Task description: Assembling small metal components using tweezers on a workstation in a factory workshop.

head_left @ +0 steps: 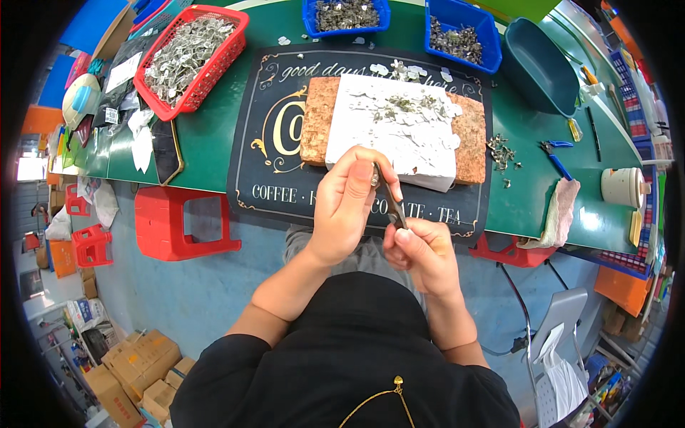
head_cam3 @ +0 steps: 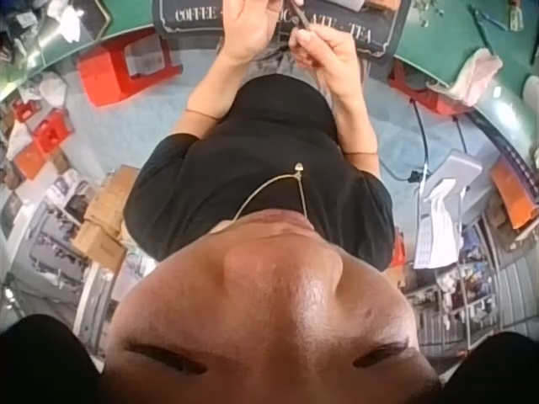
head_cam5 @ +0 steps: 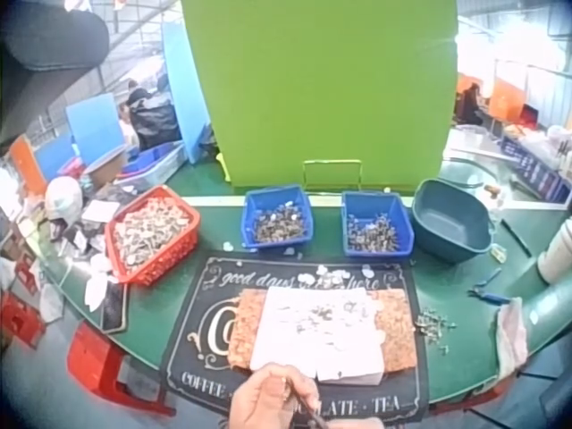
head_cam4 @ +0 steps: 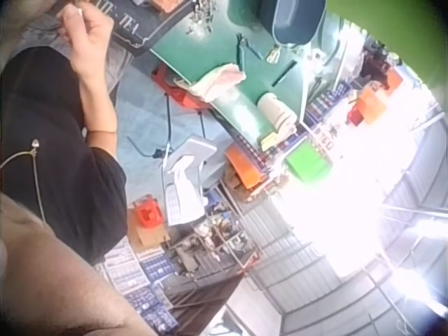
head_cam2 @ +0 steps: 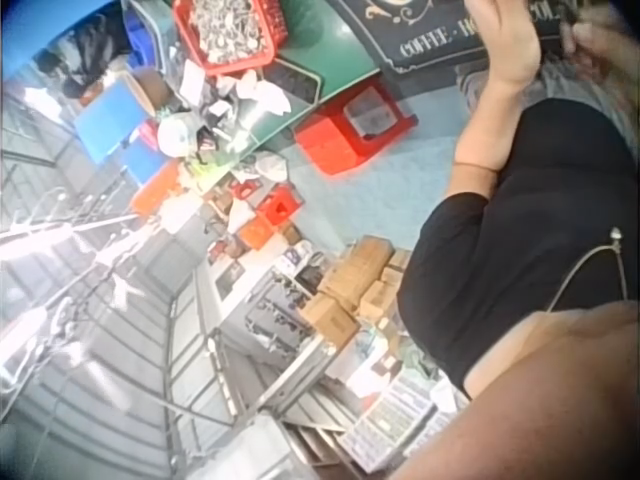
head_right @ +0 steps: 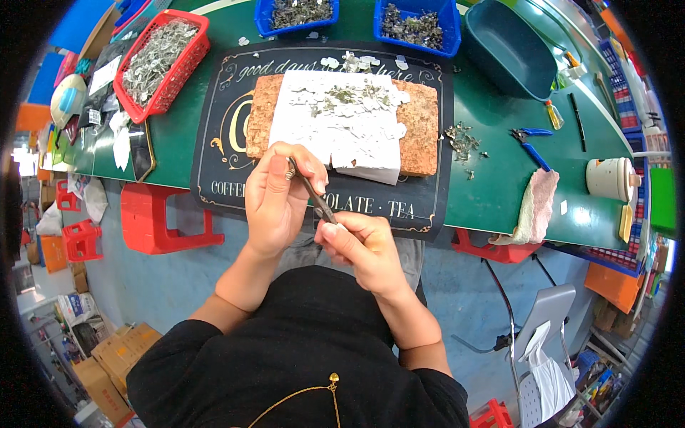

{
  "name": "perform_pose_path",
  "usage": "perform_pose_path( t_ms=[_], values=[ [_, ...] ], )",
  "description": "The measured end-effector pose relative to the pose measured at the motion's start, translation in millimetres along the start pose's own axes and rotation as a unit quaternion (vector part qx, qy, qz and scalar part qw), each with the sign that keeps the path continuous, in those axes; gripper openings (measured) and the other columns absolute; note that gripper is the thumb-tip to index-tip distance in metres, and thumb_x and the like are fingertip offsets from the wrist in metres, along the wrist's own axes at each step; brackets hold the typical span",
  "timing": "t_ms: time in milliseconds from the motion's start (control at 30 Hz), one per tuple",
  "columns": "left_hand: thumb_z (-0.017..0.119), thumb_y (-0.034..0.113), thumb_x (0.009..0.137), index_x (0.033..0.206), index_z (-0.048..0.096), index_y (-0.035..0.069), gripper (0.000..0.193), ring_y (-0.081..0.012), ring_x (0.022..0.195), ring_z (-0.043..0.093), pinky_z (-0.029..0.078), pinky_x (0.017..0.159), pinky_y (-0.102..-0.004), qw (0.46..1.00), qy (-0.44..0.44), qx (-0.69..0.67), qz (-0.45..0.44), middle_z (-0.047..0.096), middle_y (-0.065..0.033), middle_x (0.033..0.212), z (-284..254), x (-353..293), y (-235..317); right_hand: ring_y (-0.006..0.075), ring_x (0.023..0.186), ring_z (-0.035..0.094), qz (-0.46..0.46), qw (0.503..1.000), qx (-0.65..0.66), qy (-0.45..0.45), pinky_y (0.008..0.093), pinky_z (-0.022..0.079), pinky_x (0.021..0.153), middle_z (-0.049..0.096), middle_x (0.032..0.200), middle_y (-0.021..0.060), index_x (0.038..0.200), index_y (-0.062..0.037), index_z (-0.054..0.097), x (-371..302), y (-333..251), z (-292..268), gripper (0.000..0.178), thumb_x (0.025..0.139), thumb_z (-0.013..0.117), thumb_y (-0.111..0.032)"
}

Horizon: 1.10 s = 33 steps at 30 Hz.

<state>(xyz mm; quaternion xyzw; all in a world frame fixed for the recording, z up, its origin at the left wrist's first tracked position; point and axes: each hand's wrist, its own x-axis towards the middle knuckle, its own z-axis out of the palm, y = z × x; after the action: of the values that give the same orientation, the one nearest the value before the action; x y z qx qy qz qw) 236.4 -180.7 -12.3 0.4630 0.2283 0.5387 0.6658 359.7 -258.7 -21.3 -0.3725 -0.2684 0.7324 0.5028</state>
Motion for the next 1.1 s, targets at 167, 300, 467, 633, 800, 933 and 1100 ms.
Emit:
perform_pose_path(
  t_ms=[167, 300, 467, 633, 800, 933, 1100],
  values=[
    [0.037, 0.027, 0.097, 0.083, 0.044, 0.001, 0.031, -0.015, 0.068, 0.048, 0.04, 0.068, -0.0281, 0.998, 0.014, -0.065, -0.014, 0.049, -0.009, 0.073, -5, -4, -8, 0.0093, 0.052, 0.034, 0.177, 0.907, 0.346, -0.162, 0.0206, 0.028, 0.045, 0.037, 0.061, 0.0003, 0.079, -0.001, 0.053, 4, 8, 1, 0.029, 0.092, 0.047, -0.026],
    [0.039, 0.024, 0.096, 0.084, 0.047, 0.0, 0.029, -0.0151, 0.069, 0.049, 0.041, 0.067, -0.0286, 0.999, 0.002, -0.034, -0.01, 0.05, -0.0084, 0.072, -2, -5, -1, 0.0093, 0.054, 0.035, 0.227, 0.822, 0.482, -0.201, 0.0203, 0.029, 0.046, 0.039, 0.062, 0.0005, 0.082, -0.0003, 0.054, -3, 9, 5, 0.027, 0.091, 0.049, -0.025],
    [0.055, 0.008, 0.086, 0.086, 0.059, 0.0, 0.01, -0.0152, 0.07, 0.049, 0.039, 0.065, -0.0263, 0.851, 0.033, 0.499, 0.161, 0.057, -0.0063, 0.078, -29, 21, 19, 0.0012, 0.054, 0.039, -0.192, 0.895, -0.32, 0.243, 0.0178, 0.028, 0.046, 0.053, 0.065, -0.0015, 0.077, 0.0043, 0.061, -21, -30, -24, 0.023, 0.084, 0.058, -0.017],
    [0.064, 0.009, 0.077, 0.084, 0.065, 0.006, 0.007, -0.0187, 0.08, 0.046, 0.036, 0.072, -0.0287, 0.768, 0.017, 0.61, 0.193, 0.06, -0.0027, 0.082, -36, 35, 14, 0.0069, 0.053, 0.04, -0.126, 0.716, -0.532, 0.433, 0.0252, 0.033, 0.048, 0.047, 0.058, 0.0027, 0.086, 0.0055, 0.06, -23, -54, -76, 0.022, 0.081, 0.064, -0.016],
    [0.065, 0.013, 0.076, 0.081, 0.065, 0.009, 0.007, -0.0217, 0.081, 0.043, 0.036, 0.074, -0.0316, 0.766, 0.028, 0.616, 0.184, 0.058, -0.0008, 0.082, -34, 39, 8, 0.0107, 0.055, 0.044, -0.162, 0.674, -0.557, 0.458, 0.0263, 0.037, 0.051, 0.052, 0.063, 0.0065, 0.088, 0.0044, 0.06, -20, -54, -77, 0.023, 0.08, 0.065, -0.016],
    [0.065, 0.013, 0.076, 0.083, 0.065, 0.009, 0.008, -0.022, 0.081, 0.043, 0.036, 0.074, -0.0321, 0.764, 0.017, 0.621, 0.178, 0.058, -0.0015, 0.083, -36, 40, 10, 0.0128, 0.059, 0.049, -0.204, 0.719, -0.509, 0.426, 0.0262, 0.04, 0.055, 0.056, 0.068, 0.0081, 0.09, 0.0039, 0.059, -23, -49, -63, 0.021, 0.079, 0.066, -0.013],
    [0.065, 0.012, 0.075, 0.085, 0.065, 0.009, 0.01, -0.0223, 0.08, 0.043, 0.036, 0.074, -0.0326, 0.767, -0.003, 0.621, 0.164, 0.058, -0.002, 0.083, -33, 40, 16, 0.0131, 0.059, 0.048, -0.24, 0.74, -0.514, 0.362, 0.0257, 0.038, 0.054, 0.055, 0.07, 0.0076, 0.087, 0.0038, 0.058, -18, -42, -44, 0.017, 0.078, 0.066, -0.009]
  ],
)
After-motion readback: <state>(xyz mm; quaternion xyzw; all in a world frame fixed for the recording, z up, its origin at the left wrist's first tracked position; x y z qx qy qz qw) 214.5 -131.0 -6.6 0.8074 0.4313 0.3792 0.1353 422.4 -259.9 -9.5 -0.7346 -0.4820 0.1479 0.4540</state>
